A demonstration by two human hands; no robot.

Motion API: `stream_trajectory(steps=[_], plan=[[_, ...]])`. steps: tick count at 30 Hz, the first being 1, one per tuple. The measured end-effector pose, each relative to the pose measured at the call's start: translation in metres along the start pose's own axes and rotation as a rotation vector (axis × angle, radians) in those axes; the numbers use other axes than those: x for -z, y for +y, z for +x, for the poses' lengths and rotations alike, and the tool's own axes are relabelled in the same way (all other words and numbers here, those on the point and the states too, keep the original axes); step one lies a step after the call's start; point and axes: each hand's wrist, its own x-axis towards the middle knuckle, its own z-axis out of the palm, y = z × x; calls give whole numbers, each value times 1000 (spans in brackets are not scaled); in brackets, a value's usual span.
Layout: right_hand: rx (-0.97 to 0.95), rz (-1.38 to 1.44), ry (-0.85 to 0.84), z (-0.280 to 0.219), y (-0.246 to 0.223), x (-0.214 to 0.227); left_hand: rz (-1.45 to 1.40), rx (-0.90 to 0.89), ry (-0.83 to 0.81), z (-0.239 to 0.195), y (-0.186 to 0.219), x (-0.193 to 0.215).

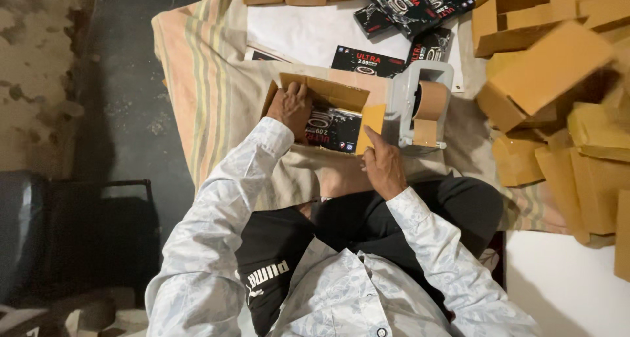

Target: The person sits on the floor and repeatedly packs small black product boxes into larger brown cardboard boxes. They close the flaps and seal each box using a handheld tape dispenser, then set the finished packages aside.

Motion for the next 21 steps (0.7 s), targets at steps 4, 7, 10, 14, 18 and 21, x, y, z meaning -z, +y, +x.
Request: stream_trajectory(steps=[4,7,10,14,18,21], plan=[[-7,-25,-20,5,8,-1,-51,34,-105,-3,3,13],[202,-187,103,11,12,0,-60,97,-202,-1,9,4],[213,-257,102,16,10,2,-49,117,-39,2,10,-19],[56,-248,18,12,1,-1,-219,58,-10,-11,0,-49],[348,-78,180,6,-5,-9,-364,75,-91,-32,-13,-49],[182,11,85,7,-6,-14,-425,85,-103,-48,-15,-31]])
